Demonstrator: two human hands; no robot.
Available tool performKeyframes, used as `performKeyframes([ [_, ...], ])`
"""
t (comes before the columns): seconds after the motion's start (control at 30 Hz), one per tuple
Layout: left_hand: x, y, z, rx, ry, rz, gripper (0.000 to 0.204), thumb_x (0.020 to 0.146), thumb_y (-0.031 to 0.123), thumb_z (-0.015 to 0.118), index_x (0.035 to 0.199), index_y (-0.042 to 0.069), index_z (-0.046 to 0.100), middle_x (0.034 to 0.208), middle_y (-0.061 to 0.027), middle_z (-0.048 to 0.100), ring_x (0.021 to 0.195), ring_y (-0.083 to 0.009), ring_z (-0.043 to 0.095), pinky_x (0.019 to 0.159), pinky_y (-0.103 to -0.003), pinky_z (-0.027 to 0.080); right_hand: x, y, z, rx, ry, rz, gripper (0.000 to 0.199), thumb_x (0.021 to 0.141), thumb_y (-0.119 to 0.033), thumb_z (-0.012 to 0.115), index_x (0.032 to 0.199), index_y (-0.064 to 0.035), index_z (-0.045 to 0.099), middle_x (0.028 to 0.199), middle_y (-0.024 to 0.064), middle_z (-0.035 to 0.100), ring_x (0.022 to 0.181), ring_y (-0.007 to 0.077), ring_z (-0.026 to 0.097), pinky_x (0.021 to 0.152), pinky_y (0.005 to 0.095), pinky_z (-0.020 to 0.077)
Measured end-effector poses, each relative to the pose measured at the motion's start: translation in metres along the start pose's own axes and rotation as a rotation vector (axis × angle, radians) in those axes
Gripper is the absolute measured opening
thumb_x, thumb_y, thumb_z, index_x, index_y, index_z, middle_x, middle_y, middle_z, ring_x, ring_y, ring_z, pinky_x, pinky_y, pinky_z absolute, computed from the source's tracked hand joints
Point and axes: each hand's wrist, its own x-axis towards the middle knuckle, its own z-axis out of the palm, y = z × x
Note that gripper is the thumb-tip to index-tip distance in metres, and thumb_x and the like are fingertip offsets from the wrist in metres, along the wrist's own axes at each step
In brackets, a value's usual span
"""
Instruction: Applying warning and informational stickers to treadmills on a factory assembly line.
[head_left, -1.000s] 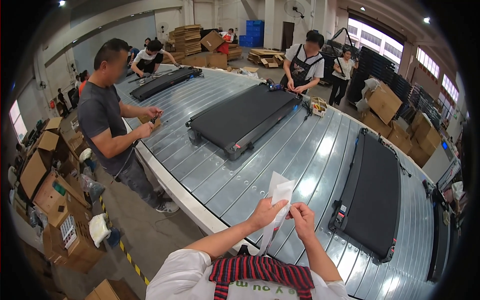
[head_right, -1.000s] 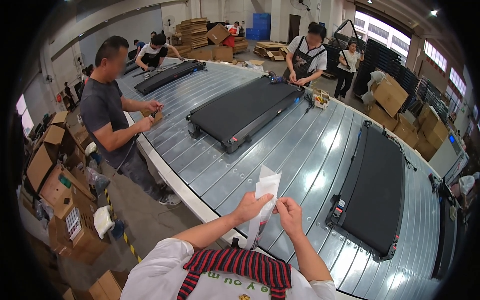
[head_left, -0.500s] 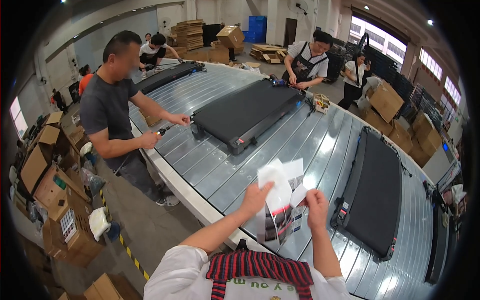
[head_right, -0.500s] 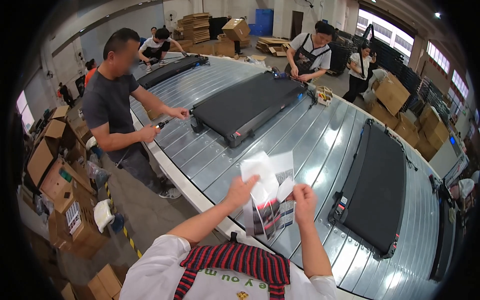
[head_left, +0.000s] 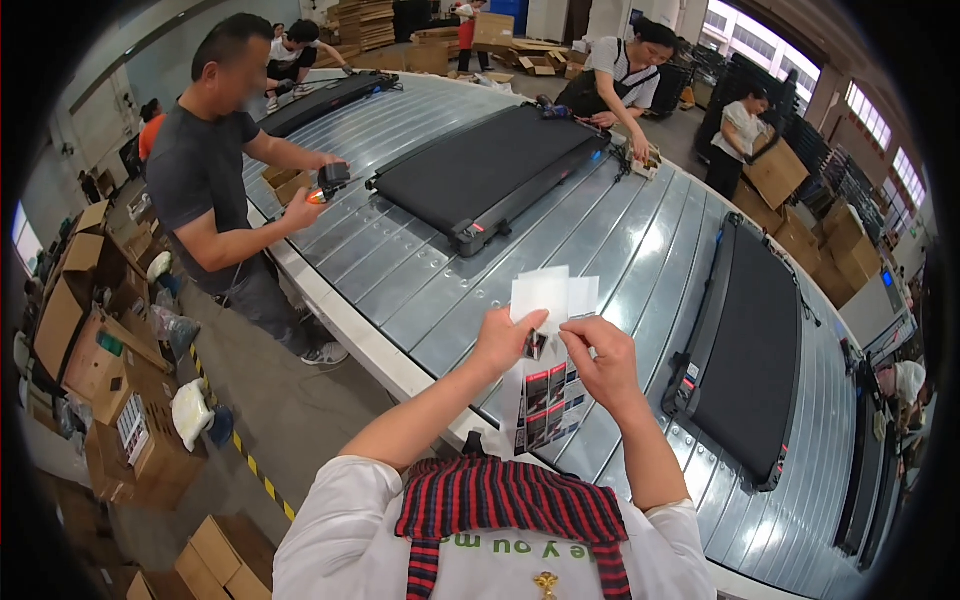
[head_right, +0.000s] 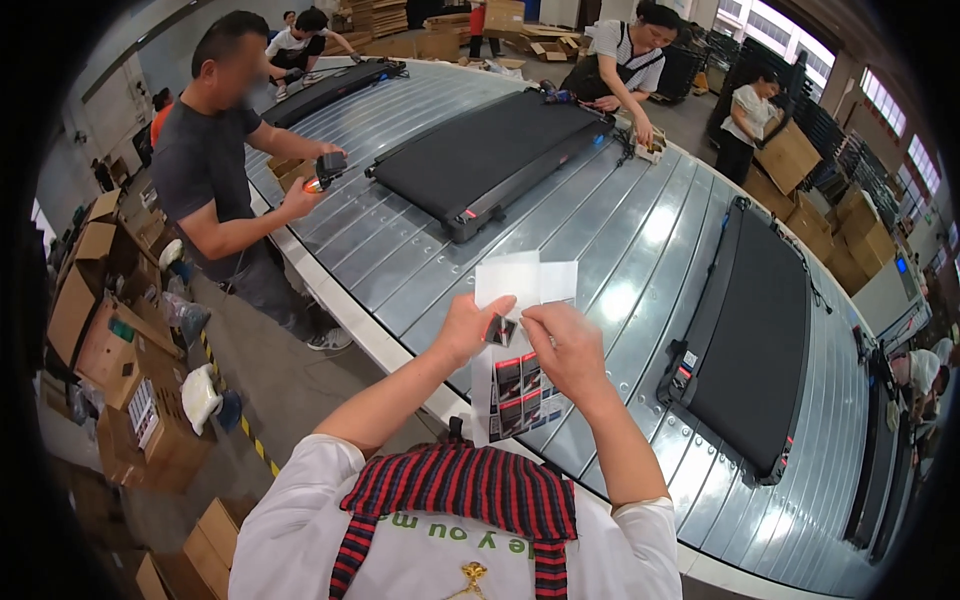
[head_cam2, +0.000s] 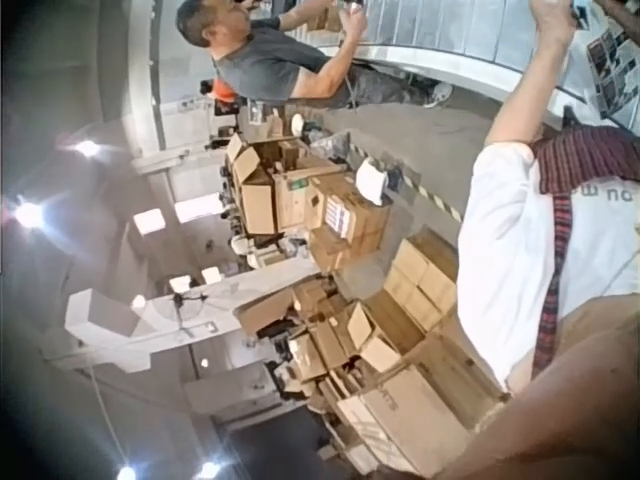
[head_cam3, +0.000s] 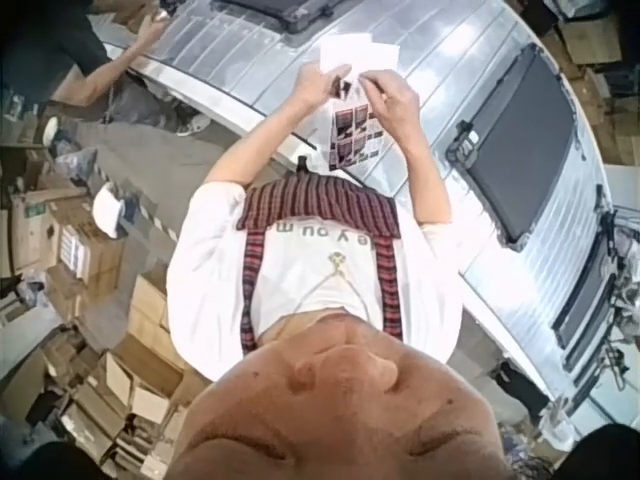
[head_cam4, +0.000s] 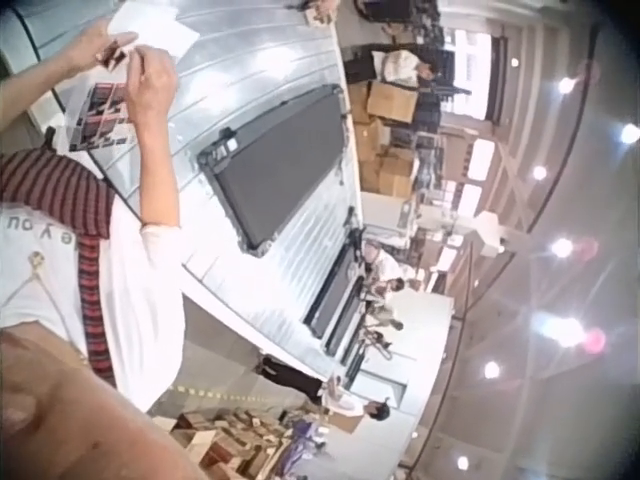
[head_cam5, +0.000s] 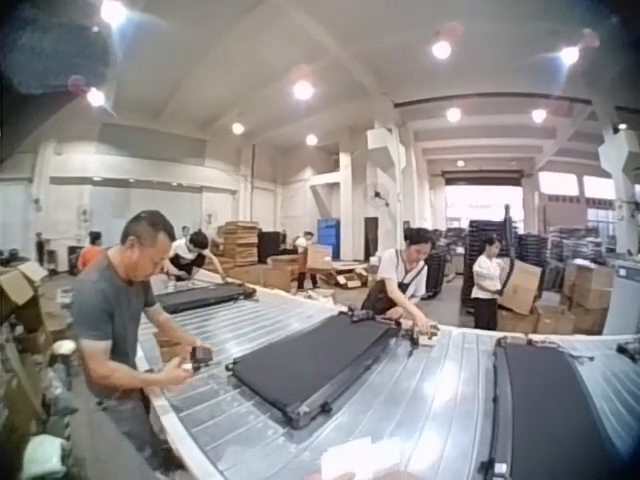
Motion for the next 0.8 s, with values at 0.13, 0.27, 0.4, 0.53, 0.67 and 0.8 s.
performKeyframes([
  [0.13, -0.003, -0.012, -0.005, 0.068, -0.068, 0.057, 0.026, 0.081, 0.024, 0.058, 0.086, -0.002, 0.06, 0.07, 0.0, 0.058, 0.063, -0.0048, 0.049, 0.055, -0.023, 0.042, 0.005, -0.005, 0.015, -0.104, -0.017, -0.184, 0.017, 0.07, -0.001, 0.062, 0.087, -0.0048, 0.062, 0.077, 0.0089, 0.059, 0.068, 0.0235, 0.058, 0.059, 0.0301, 0.0469],
  [0.27, -0.008, -0.012, -0.006, 0.004, -0.089, 0.067, 0.026, 0.081, 0.025, 0.058, 0.085, -0.001, 0.06, 0.072, -0.001, 0.06, 0.065, -0.0053, 0.051, 0.057, -0.023, 0.043, 0.002, -0.002, 0.025, -0.12, 0.005, -0.256, 0.019, 0.068, -0.001, 0.063, 0.086, -0.0052, 0.061, 0.077, 0.0079, 0.059, 0.07, 0.0234, 0.058, 0.06, 0.0309, 0.0477],
  [0.4, -0.008, -0.005, -0.011, 0.073, -0.167, 0.071, 0.025, 0.083, 0.02, 0.057, 0.092, -0.003, 0.06, 0.082, -0.0025, 0.061, 0.075, -0.0066, 0.053, 0.062, -0.023, 0.044, 0.001, 0.0, 0.025, -0.167, 0.021, -0.272, 0.014, 0.069, -0.006, 0.062, 0.082, -0.008, 0.06, 0.073, 0.0058, 0.057, 0.065, 0.0234, 0.056, 0.055, 0.0331, 0.0453],
  [0.53, 0.002, -0.014, -0.018, 0.064, -0.152, 0.087, 0.028, 0.083, 0.022, 0.058, 0.094, -0.003, 0.059, 0.082, -0.003, 0.061, 0.075, -0.0073, 0.053, 0.063, -0.023, 0.044, -0.007, -0.009, 0.018, -0.165, -0.043, -0.288, 0.014, 0.064, 0.0, 0.063, 0.077, -0.0055, 0.059, 0.072, 0.0075, 0.057, 0.064, 0.0235, 0.056, 0.055, 0.0308, 0.0455],
  [0.67, 0.006, -0.018, -0.036, 0.08, 0.03, 0.094, 0.03, 0.082, 0.024, 0.057, 0.096, -0.002, 0.06, 0.079, -0.0074, 0.063, 0.071, -0.01, 0.055, 0.064, -0.028, 0.045, -0.016, -0.01, -0.007, -0.031, 0.085, -0.16, 0.027, 0.062, -0.002, 0.067, 0.088, -0.0042, 0.058, 0.08, 0.0093, 0.058, 0.073, 0.0226, 0.057, 0.061, 0.0305, 0.0463],
  [0.8, -0.018, -0.01, -0.043, 0.386, -0.19, 0.159, 0.028, 0.082, 0.025, 0.057, 0.097, 0.001, 0.06, 0.08, -0.0078, 0.063, 0.07, -0.012, 0.057, 0.063, -0.028, 0.046, -0.012, -0.007, -0.033, -0.117, 0.24, -0.061, 0.049, 0.061, -0.003, 0.07, 0.106, -0.0046, 0.052, 0.097, 0.0123, 0.057, 0.089, 0.0253, 0.054, 0.073, 0.0334, 0.0447],
])
